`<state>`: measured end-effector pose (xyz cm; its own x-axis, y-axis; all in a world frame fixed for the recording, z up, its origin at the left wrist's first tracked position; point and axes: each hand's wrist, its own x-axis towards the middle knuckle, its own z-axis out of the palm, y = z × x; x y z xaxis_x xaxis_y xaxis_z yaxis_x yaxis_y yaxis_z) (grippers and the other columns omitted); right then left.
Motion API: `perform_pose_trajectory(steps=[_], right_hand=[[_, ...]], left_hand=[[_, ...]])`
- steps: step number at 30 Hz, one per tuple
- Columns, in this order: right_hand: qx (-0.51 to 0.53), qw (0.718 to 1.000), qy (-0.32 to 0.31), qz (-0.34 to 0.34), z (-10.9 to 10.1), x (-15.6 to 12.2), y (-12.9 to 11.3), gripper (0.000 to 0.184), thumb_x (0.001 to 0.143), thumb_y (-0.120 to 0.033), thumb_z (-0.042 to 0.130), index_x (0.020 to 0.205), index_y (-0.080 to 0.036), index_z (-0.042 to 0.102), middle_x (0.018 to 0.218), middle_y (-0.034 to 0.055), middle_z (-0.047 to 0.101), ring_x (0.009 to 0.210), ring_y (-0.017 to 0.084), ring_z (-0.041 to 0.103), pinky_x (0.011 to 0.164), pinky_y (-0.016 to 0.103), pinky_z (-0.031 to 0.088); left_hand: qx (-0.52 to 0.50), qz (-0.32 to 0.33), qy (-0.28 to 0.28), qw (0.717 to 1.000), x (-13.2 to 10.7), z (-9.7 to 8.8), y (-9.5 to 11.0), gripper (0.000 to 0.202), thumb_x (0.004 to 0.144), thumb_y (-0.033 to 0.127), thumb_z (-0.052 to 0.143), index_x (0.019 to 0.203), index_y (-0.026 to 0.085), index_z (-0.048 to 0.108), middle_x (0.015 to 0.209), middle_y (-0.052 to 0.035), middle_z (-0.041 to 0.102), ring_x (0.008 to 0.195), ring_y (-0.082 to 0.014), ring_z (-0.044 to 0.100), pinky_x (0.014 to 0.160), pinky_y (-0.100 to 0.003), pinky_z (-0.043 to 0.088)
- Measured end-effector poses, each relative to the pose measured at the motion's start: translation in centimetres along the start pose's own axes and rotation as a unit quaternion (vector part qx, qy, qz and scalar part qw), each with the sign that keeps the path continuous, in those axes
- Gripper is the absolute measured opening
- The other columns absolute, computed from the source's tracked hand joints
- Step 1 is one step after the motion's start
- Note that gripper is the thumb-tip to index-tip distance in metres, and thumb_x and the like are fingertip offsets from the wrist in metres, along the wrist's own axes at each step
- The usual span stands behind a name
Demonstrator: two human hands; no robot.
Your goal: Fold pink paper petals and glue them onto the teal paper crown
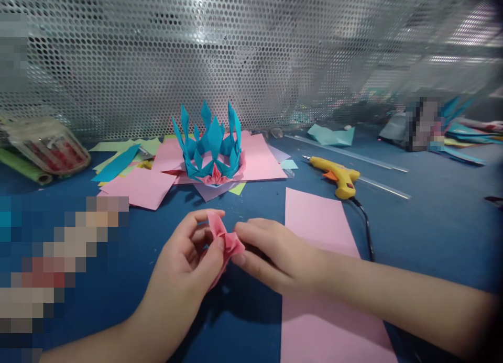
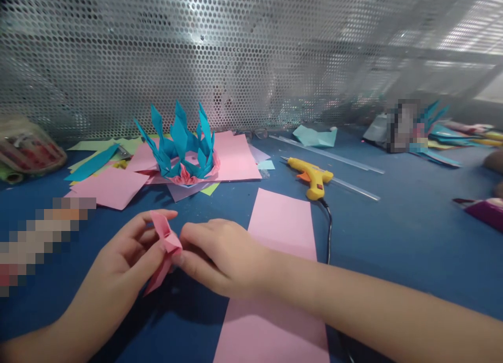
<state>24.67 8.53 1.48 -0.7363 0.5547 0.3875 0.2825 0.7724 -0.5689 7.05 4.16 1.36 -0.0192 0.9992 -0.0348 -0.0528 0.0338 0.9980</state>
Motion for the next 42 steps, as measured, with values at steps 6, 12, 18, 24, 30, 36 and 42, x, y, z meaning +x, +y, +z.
perform_pose_trajectory(steps=[6, 12, 18, 24, 30, 36, 42], right_hand=[[0.016, 1.000, -0.008, -0.013, 0.3, -0.2, 0.3, 0.026, 0.104, -0.029, 0.040, 0.079, -0.023, 0.039, 0.069, -0.0024, 0.049, 0.060, 0.013, 0.044, 0.058, 0.024, 0.034], [0.039, 0.999, -0.017, -0.025, 0.3, 0.0, 0.5, 0.024, 0.101, -0.022, 0.044, 0.078, -0.023, 0.040, 0.067, -0.0038, 0.048, 0.058, 0.012, 0.042, 0.057, 0.022, 0.035], [0.053, 0.996, -0.037, -0.057, 0.0, 0.0, 0.3, 0.023, 0.103, -0.025, 0.040, 0.080, -0.023, 0.041, 0.072, -0.0009, 0.054, 0.063, 0.013, 0.048, 0.064, 0.023, 0.041], [0.052, 0.997, -0.034, -0.055, 0.2, 0.0, 0.7, 0.031, 0.108, -0.033, 0.035, 0.081, -0.021, 0.047, 0.072, 0.0003, 0.057, 0.063, 0.013, 0.050, 0.061, 0.023, 0.040], [0.043, 0.998, -0.014, -0.048, 0.4, -0.1, 0.9, 0.033, 0.106, -0.031, 0.040, 0.079, -0.018, 0.054, 0.071, 0.0017, 0.059, 0.062, 0.012, 0.049, 0.059, 0.022, 0.039], [0.057, 0.996, -0.016, -0.073, 0.4, -0.2, 1.3, 0.048, 0.108, -0.043, 0.037, 0.075, -0.016, 0.059, 0.067, 0.0022, 0.061, 0.061, 0.011, 0.052, 0.059, 0.022, 0.040], [0.066, 0.995, -0.018, -0.075, 0.3, -0.3, 1.4, 0.054, 0.109, -0.047, 0.031, 0.075, -0.017, 0.061, 0.067, 0.0038, 0.065, 0.061, 0.012, 0.056, 0.061, 0.023, 0.043]], left_hand=[[0.008, 0.015, -0.003, 1.000, 0.1, -0.2, 0.0, 0.024, 0.078, 0.024, 0.073, 0.102, 0.026, 0.068, 0.076, 0.0058, 0.069, 0.062, -0.0083, 0.066, 0.054, -0.012, 0.052], [0.015, 0.005, -0.023, 1.000, 0.1, -0.2, 0.0, 0.024, 0.078, 0.020, 0.073, 0.101, 0.026, 0.069, 0.072, 0.0085, 0.063, 0.051, -0.0038, 0.055, 0.043, -0.008, 0.042], [0.034, 0.002, -0.039, 0.999, 0.3, -0.2, 0.8, 0.018, 0.075, 0.022, 0.075, 0.092, 0.024, 0.069, 0.073, 0.0060, 0.066, 0.067, -0.0070, 0.064, 0.060, -0.009, 0.051], [0.014, -0.003, -0.043, 0.999, 0.3, 0.0, 1.0, 0.020, 0.072, 0.023, 0.076, 0.090, 0.024, 0.068, 0.074, 0.0052, 0.067, 0.070, -0.0083, 0.066, 0.063, -0.012, 0.055], [0.015, -0.003, -0.046, 0.999, 0.4, 0.0, 0.9, 0.017, 0.072, 0.022, 0.074, 0.088, 0.023, 0.068, 0.070, 0.0062, 0.063, 0.057, -0.0065, 0.057, 0.052, -0.011, 0.051], [0.011, -0.003, -0.074, 0.997, 0.1, 0.0, 0.9, 0.019, 0.074, 0.019, 0.072, 0.092, 0.024, 0.069, 0.072, 0.0056, 0.062, 0.066, -0.0096, 0.062, 0.062, -0.017, 0.057], [0.035, 0.004, -0.077, 0.996, 0.2, 0.0, 0.9, 0.020, 0.075, 0.020, 0.071, 0.095, 0.023, 0.070, 0.070, 0.0052, 0.063, 0.065, -0.0109, 0.063, 0.060, -0.018, 0.056]])
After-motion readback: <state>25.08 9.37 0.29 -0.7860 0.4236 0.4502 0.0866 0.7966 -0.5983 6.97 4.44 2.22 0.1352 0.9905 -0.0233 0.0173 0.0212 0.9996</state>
